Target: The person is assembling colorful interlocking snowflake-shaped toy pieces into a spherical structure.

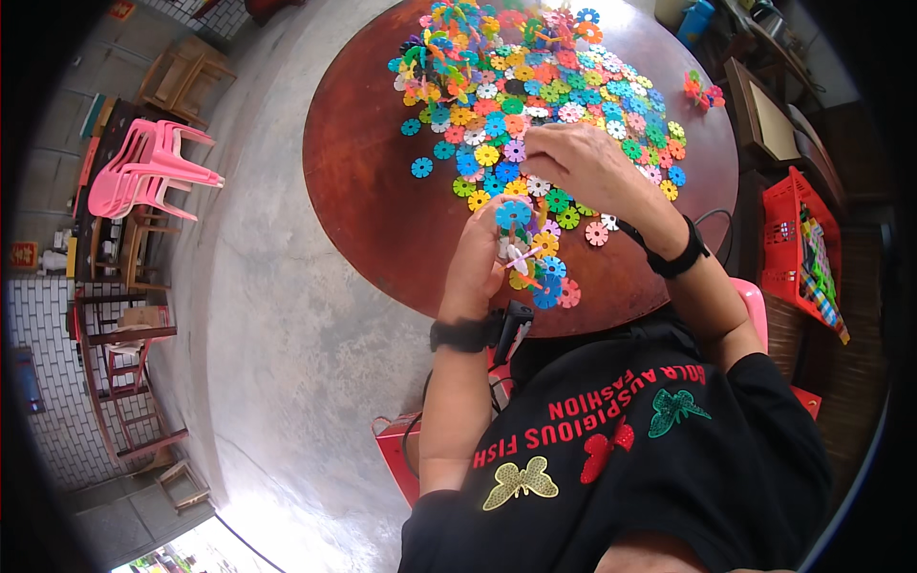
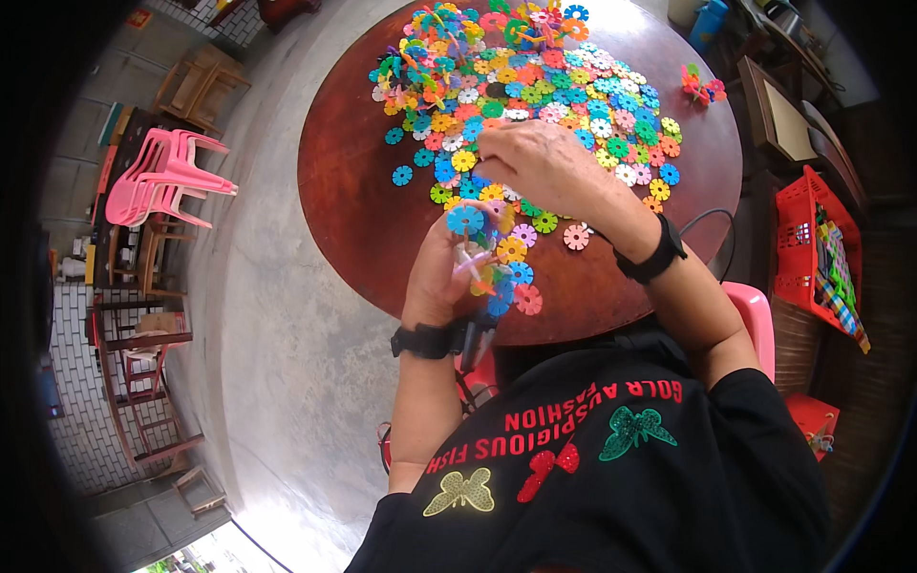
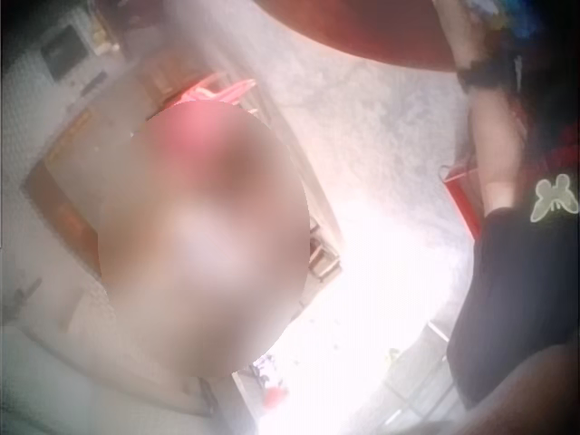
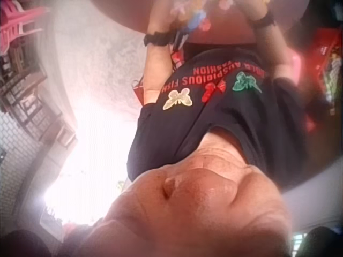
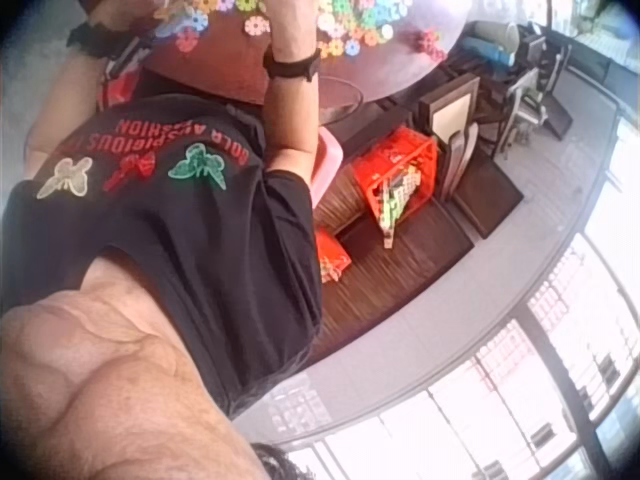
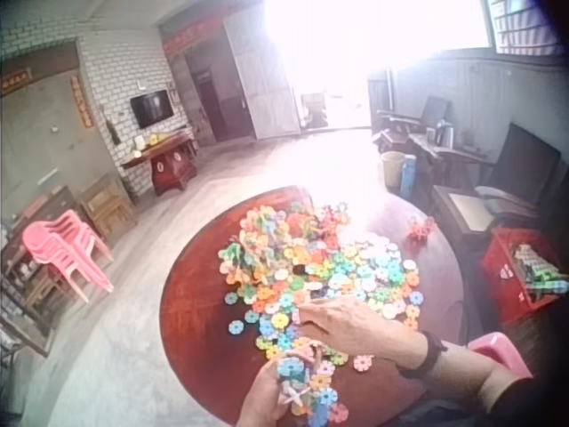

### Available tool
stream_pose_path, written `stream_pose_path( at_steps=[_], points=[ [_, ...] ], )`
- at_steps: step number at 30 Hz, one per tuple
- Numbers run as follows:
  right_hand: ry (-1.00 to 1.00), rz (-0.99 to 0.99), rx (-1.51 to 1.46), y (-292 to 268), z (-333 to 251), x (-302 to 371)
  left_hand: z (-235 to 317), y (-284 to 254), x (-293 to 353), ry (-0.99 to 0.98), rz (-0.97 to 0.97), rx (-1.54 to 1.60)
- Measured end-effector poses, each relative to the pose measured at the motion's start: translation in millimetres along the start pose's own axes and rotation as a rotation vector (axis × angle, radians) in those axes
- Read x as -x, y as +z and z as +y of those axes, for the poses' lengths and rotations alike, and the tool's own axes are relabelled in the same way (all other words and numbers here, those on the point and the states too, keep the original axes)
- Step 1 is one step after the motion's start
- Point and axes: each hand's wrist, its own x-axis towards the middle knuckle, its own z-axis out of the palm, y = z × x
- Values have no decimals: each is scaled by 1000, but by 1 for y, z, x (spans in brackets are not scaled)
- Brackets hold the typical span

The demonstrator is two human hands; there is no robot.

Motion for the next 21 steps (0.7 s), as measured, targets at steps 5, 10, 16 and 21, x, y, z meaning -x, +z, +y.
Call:
stream_pose_path(
  at_steps=[5, 10, 16, 21],
  points=[
    [54, -19, -135, -2, 4, 5, -10, -13, -10, 57, 136, 37],
    [80, -127, -76, -5, 17, 29, -1, -21, -5, 181, 109, 64],
    [127, -342, 236, -1, 30, 43, 3, -5, -2, 143, 62, 86],
    [51, -275, -159, -27, -30, 11, -6, 0, 4, 52, 82, 9]
  ],
)
